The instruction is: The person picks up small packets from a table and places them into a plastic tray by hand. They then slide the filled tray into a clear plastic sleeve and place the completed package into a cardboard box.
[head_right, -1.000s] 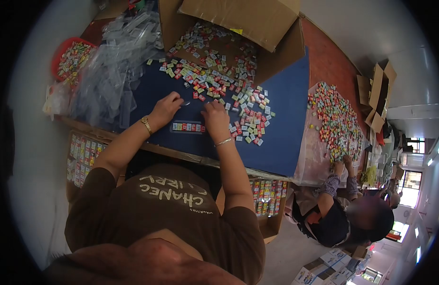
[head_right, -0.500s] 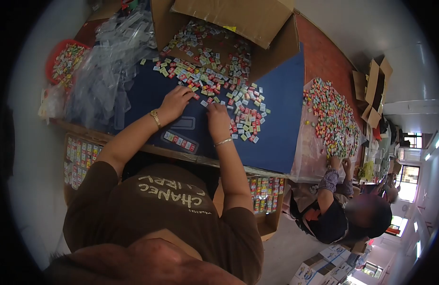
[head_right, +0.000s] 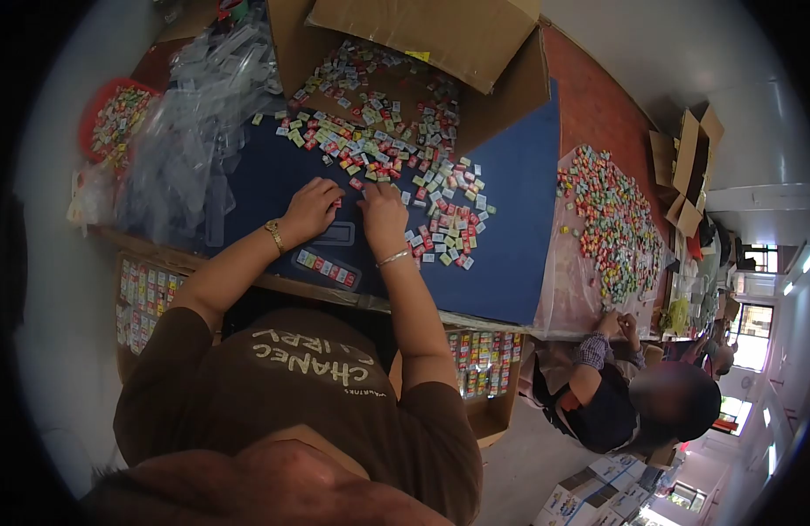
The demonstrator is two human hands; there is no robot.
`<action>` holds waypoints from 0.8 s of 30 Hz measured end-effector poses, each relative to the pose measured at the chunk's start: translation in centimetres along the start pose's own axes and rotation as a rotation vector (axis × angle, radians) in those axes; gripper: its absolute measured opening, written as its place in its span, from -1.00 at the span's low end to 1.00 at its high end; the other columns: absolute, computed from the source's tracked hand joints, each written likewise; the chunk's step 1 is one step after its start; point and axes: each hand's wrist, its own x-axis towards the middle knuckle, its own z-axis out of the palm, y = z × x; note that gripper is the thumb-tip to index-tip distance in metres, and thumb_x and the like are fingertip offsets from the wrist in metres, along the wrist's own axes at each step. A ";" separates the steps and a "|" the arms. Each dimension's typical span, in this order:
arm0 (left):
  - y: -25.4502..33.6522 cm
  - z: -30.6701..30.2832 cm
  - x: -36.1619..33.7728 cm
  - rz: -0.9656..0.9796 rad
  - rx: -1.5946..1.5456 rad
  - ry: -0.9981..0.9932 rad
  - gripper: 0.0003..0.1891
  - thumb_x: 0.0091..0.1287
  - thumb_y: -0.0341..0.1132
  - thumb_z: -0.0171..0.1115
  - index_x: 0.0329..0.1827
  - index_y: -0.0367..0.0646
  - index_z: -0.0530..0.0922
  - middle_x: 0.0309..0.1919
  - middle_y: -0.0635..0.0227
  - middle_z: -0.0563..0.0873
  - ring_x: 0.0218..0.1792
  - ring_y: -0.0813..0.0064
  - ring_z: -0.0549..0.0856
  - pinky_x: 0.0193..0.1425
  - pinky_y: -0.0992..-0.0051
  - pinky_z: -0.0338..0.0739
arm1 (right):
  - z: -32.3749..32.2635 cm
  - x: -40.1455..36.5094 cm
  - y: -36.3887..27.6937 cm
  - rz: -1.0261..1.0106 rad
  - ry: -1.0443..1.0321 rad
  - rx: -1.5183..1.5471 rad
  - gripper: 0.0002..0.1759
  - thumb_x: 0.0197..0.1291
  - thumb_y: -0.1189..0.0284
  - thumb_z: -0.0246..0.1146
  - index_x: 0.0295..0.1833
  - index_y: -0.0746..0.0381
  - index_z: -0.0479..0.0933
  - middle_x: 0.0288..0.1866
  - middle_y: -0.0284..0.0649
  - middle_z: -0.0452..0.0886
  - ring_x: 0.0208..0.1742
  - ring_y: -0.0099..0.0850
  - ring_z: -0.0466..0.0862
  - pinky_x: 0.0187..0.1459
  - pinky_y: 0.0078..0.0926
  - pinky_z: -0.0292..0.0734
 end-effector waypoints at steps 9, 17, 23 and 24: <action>-0.2 -0.5 -1.2 -0.139 0.035 0.113 -0.66 0.11 -0.50 0.35 -0.01 -0.21 0.61 -0.09 0.24 0.61 -0.02 0.18 0.59 0.09 0.29 0.56 | 2.3 1.7 -1.7 -0.187 -0.108 -0.102 -0.71 -0.02 0.39 0.45 -0.12 0.14 0.66 -0.13 -0.22 0.67 -0.02 -0.18 0.65 -0.08 -0.23 0.62; -0.3 -0.9 -1.0 -0.066 -0.048 0.022 -0.60 0.13 -0.43 0.40 0.08 -0.18 0.62 -0.07 0.32 0.61 0.05 0.24 0.57 0.11 0.32 0.57 | -0.2 -1.6 1.1 0.012 -0.110 0.018 -0.71 -0.02 0.47 0.45 -0.14 0.20 0.60 -0.19 -0.13 0.63 -0.09 -0.06 0.67 -0.11 -0.14 0.60; -0.5 -0.3 -0.9 -0.008 -0.017 0.010 -0.65 0.15 -0.42 0.39 0.04 -0.17 0.66 -0.08 0.35 0.63 0.03 0.29 0.59 0.08 0.35 0.58 | 0.8 -1.2 -0.4 -0.046 -0.132 0.096 -0.74 0.00 0.49 0.43 -0.16 0.23 0.59 -0.20 -0.12 0.62 -0.16 -0.05 0.67 -0.15 -0.13 0.60; -0.5 -0.4 -1.1 -0.008 -0.012 0.008 -0.65 0.15 -0.42 0.39 0.04 -0.17 0.66 -0.08 0.35 0.63 0.03 0.29 0.59 0.08 0.35 0.58 | 0.7 -1.0 -0.8 -0.046 -0.130 0.101 -0.74 0.00 0.49 0.43 -0.16 0.23 0.59 -0.20 -0.12 0.62 -0.16 -0.05 0.67 -0.15 -0.13 0.60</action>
